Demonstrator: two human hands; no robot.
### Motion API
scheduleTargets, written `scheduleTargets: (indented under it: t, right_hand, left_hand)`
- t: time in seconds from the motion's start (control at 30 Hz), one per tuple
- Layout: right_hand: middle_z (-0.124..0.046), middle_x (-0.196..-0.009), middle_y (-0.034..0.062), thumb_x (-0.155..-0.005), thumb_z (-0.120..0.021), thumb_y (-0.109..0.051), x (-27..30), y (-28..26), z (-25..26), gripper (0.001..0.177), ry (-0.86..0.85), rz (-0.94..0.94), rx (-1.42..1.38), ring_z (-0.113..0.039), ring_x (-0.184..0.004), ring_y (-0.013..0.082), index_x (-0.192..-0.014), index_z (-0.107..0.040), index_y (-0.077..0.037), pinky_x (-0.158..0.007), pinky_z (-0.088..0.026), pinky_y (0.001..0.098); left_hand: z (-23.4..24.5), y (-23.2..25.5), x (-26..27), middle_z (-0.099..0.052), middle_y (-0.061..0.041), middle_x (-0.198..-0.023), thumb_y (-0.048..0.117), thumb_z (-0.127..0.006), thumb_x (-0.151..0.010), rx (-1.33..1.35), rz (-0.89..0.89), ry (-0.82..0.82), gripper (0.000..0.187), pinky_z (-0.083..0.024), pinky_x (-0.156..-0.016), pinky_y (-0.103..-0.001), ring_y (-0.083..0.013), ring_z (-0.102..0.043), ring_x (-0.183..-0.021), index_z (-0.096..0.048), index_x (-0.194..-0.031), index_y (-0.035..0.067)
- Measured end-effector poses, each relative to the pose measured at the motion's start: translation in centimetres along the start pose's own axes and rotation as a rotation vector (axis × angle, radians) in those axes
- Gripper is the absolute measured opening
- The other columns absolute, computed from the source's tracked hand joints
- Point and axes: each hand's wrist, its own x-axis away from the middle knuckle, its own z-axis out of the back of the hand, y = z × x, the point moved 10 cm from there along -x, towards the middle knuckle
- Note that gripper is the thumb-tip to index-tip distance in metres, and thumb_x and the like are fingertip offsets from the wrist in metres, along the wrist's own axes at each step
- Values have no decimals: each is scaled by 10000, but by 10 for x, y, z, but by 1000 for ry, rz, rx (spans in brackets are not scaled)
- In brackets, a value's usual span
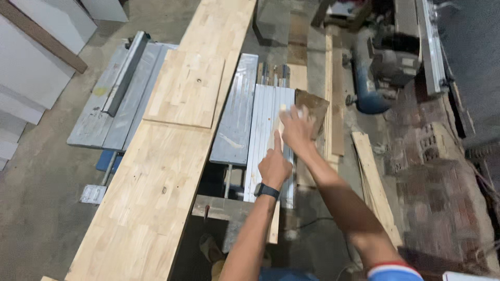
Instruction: The person sands the surface and edges of wood panels and a narrow wood strip using a piece of sandpaper.
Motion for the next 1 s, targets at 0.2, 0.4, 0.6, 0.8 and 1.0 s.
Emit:
scheduleTargets:
  t: [0.2,0.4,0.6,0.8,1.0]
  right_hand:
    - [-528,-1508,59,-876,-677,-309,8,-5,-6,492,-50,-36,-67,-326,-1455,430,-1365,-637,-279,-972,-382,725]
    - [-437,-1615,-59,-888,-698,-131,-6,11,-30,632,-249,-124,-209,-277,-1522,375,-1479,-549,-301,-1054,-336,762]
    - [-459,-1610,38,-922,-536,29,35,-11,23,643,-225,-175,-498,-324,-1491,451,-1524,-523,-194,-1030,-376,732]
    - [-402,-1641,-100,-870,-676,-314,-17,1,-42,652,-179,-150,-279,-336,-1469,353,-1500,-513,-357,-1013,-375,686]
    - [-414,-1625,-105,-1026,-466,-371,33,-4,-36,496,-159,-314,-510,-464,-1429,319,-1521,-495,-364,-1035,-443,626]
  left_hand:
    - [6,1,1,-624,-184,-908,12,-499,-804,66,-4,31,928,-529,-628,-448,-368,-677,-718,-154,-1661,100]
    - [6,3,4,-637,-222,-1013,57,-514,-836,-12,5,-18,919,-547,-785,-610,-494,-692,-911,-125,-1664,137]
    - [9,-1,4,-645,-217,-1061,33,-529,-839,-13,42,-35,936,-550,-802,-609,-486,-697,-952,-108,-1667,150]
    - [15,2,3,-650,-198,-1031,43,-503,-832,6,56,-35,907,-556,-827,-563,-455,-699,-965,-142,-1659,134]
    - [24,7,4,-595,-103,-864,266,-572,-829,-50,68,20,575,-569,-702,-544,-379,-705,-840,-567,-1391,146]
